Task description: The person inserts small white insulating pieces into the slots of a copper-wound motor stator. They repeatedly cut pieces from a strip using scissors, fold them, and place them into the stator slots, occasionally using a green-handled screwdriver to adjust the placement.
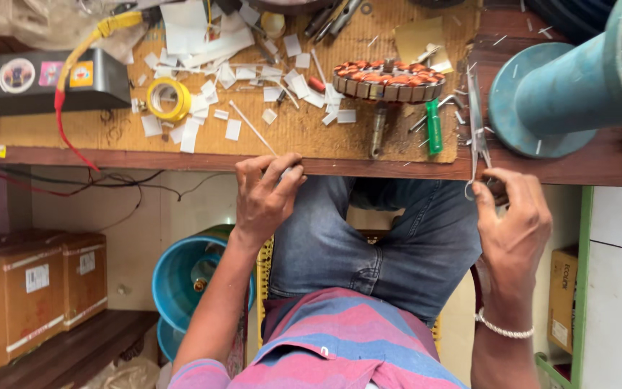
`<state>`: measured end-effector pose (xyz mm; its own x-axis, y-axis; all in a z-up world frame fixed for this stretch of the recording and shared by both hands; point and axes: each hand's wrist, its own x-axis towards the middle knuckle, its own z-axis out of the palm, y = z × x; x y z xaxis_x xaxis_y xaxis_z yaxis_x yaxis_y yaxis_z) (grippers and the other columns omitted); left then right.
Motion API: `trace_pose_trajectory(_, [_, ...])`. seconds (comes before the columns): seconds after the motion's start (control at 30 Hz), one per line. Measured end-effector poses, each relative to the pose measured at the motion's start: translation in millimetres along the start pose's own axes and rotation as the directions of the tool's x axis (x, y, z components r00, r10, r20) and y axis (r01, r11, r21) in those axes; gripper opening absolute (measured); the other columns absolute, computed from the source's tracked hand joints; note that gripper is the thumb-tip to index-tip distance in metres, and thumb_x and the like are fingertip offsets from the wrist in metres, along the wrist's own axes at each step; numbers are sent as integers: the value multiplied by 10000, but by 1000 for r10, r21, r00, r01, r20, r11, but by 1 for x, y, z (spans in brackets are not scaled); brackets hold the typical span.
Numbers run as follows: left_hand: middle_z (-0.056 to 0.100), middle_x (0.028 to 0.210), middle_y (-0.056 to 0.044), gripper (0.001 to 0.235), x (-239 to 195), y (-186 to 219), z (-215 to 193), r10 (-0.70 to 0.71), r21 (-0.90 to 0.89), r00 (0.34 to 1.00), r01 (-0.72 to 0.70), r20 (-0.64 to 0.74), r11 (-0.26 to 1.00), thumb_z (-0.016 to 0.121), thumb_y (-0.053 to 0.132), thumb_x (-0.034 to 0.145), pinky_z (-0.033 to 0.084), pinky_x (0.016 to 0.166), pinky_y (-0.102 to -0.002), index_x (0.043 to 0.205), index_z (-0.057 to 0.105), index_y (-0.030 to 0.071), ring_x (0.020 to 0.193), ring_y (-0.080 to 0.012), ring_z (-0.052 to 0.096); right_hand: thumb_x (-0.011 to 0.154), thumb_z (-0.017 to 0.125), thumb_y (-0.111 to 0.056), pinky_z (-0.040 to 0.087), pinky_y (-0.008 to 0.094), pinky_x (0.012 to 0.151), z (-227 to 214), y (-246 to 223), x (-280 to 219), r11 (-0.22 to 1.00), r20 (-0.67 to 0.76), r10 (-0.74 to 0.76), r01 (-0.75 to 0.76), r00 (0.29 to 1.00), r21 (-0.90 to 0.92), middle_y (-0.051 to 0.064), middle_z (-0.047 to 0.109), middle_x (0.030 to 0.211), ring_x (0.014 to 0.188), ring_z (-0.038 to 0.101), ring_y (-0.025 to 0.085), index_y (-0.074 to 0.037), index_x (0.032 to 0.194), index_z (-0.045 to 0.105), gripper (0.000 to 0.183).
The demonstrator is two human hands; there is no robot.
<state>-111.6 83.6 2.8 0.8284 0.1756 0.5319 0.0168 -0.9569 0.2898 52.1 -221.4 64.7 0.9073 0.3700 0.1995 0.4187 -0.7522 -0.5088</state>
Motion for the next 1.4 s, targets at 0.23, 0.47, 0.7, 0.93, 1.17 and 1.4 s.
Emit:
trace_pose_trajectory(0.23, [700,1227,-19,248,0,-9,0,8,-168,998,-18,-64,986,860,117,871,464,945,-385,1085,738,90,1052,-230,620,977,772,-60,551,405,851,-11,2,-7,999,31,-3,2,1000,37,164,731,1074,994,741,306,-65,1328,662,368])
trace_pose_trajectory(0.47, [745,1233,-28,280,-11,-19,7,100,-115,987,-115,-128,987,823,30,884,504,962,-361,1156,776,81,1090,-209,652,985,761,-18,562,360,842,6,14,1,986,66,38,-49,997,161,166,745,998,954,766,254,-71,1319,660,353])
trace_pose_trajectory(0.7, [544,1380,-109,420,-2,-16,3,-16,-302,988,-32,-157,953,813,70,998,504,1055,-422,1369,626,135,1243,-303,584,1003,717,121,521,233,822,13,30,2,927,67,43,-65,997,370,92,720,996,866,665,109,-7,1337,634,367])
trace_pose_trajectory(0.93, [516,1209,-91,453,-21,-30,8,-61,-111,977,39,-204,993,952,193,915,490,947,-486,1274,681,137,1089,-334,558,1036,755,114,524,207,833,22,49,-7,864,127,88,-140,988,483,71,704,970,910,693,110,-4,1364,589,386])
trace_pose_trajectory(1.17, [708,1100,-78,273,5,-13,-14,-45,-228,963,-18,-267,973,838,-58,861,531,891,-410,1105,763,40,1006,-293,637,955,745,90,573,269,925,20,66,-4,641,202,163,-259,966,722,101,744,1123,1062,731,161,-4,1362,599,442])
trace_pose_trajectory(1.4, [735,1005,-80,217,12,37,-11,-547,-817,835,358,64,452,679,-62,972,546,873,-227,1171,718,17,951,-123,700,863,745,42,580,304,838,50,77,-42,457,365,135,-385,921,802,101,732,966,890,699,166,-1,1166,633,325])
